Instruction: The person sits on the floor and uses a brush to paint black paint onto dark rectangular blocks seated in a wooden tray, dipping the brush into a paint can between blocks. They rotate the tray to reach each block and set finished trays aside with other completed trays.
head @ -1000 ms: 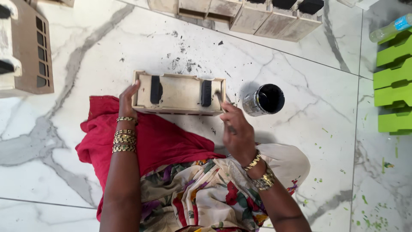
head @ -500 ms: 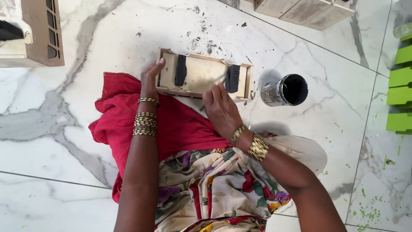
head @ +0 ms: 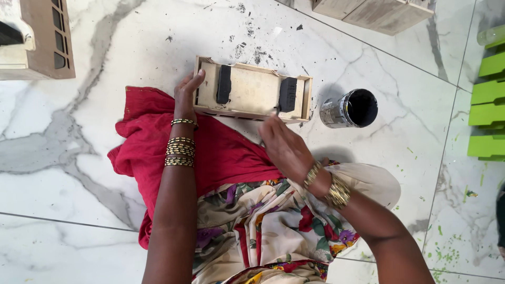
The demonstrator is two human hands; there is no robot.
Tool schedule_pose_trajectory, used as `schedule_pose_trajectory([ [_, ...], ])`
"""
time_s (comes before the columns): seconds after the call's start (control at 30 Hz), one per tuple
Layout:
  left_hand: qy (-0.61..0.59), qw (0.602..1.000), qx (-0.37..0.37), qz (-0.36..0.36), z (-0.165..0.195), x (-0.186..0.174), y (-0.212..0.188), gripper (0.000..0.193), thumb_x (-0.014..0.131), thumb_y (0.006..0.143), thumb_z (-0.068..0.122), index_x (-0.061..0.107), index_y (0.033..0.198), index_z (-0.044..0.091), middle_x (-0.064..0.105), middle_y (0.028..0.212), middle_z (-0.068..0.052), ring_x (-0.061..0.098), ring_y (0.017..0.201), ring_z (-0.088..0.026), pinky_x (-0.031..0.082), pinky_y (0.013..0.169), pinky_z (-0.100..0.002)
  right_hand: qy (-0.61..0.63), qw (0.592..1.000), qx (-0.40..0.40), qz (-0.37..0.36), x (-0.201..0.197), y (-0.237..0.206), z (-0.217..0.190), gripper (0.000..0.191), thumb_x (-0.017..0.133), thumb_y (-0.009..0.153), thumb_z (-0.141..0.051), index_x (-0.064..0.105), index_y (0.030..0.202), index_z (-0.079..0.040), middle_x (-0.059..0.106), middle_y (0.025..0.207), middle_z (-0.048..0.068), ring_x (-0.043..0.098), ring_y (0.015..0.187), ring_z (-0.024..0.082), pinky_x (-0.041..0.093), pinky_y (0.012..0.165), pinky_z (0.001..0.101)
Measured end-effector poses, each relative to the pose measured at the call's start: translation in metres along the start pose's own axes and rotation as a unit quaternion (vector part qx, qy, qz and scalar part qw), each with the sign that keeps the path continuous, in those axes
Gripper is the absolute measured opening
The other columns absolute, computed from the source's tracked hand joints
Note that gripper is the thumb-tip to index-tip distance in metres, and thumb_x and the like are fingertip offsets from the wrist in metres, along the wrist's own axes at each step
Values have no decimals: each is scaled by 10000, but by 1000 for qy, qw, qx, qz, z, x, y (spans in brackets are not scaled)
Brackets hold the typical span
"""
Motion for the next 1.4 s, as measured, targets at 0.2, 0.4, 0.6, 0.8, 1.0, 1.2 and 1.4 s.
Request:
schedule_pose_trajectory([
  [0.2,35,999,3,25,-2,-5,2,657,761,802,443,695,1276,-7,722,1205,-126,641,1161,-223,461,1030,-345,136,975,48,171,-72,-19,40,299,525,922,148,506,1168,-20,669,1263,184,681,1208,360,618,953,432],
  [0.4,49,998,11,26,-1,-5,2,673,763,823,451,667,1286,-28,695,1254,-122,620,1203,-224,445,1050,-344,241,924,220,198,-70,-19,96,113,604,1050,52,516,1045,-19,764,1110,145,749,926,204,595,778,298],
  [0.6,55,998,12,25,-5,-7,6,613,760,859,447,686,1258,-13,689,1243,-105,603,1194,-190,434,1030,-328,272,906,188,263,-73,-69,91,69,576,1053,18,517,1054,-18,721,1169,155,742,1025,178,641,810,273],
  [0.8,55,998,27,11,1,-4,1,549,746,885,458,727,1105,-44,701,1083,-111,627,1044,-209,483,961,-336,312,884,216,273,-54,-33,117,67,571,1066,12,537,1044,-42,753,1156,118,701,900,163,556,745,261],
  [1.0,40,999,14,14,-2,-4,2,517,733,831,445,731,1132,24,719,1118,-85,650,1064,-184,479,959,-318,226,925,182,245,-68,-48,86,67,560,1057,18,542,1041,-45,737,1156,125,718,984,163,586,808,261],
  [1.2,61,998,9,19,-2,-3,2,553,727,863,460,727,1139,-19,710,1128,-107,637,1076,-202,481,958,-323,264,905,194,271,-66,-11,120,50,580,1063,-13,545,1038,-37,748,1126,121,726,964,154,602,805,269],
  [1.4,50,999,14,14,-2,-4,2,572,740,820,457,727,1169,4,718,1118,-102,657,1052,-213,490,930,-335,276,921,214,170,-45,-24,97,73,534,1087,-21,535,1018,-47,750,1109,124,706,874,118,591,737,243],
])
Point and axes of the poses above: each hand's wrist, its own y-axis towards the middle knuckle, its own x-axis out of the palm, z = x × y, the point moved 9 cm from there along y, towards the middle knuckle
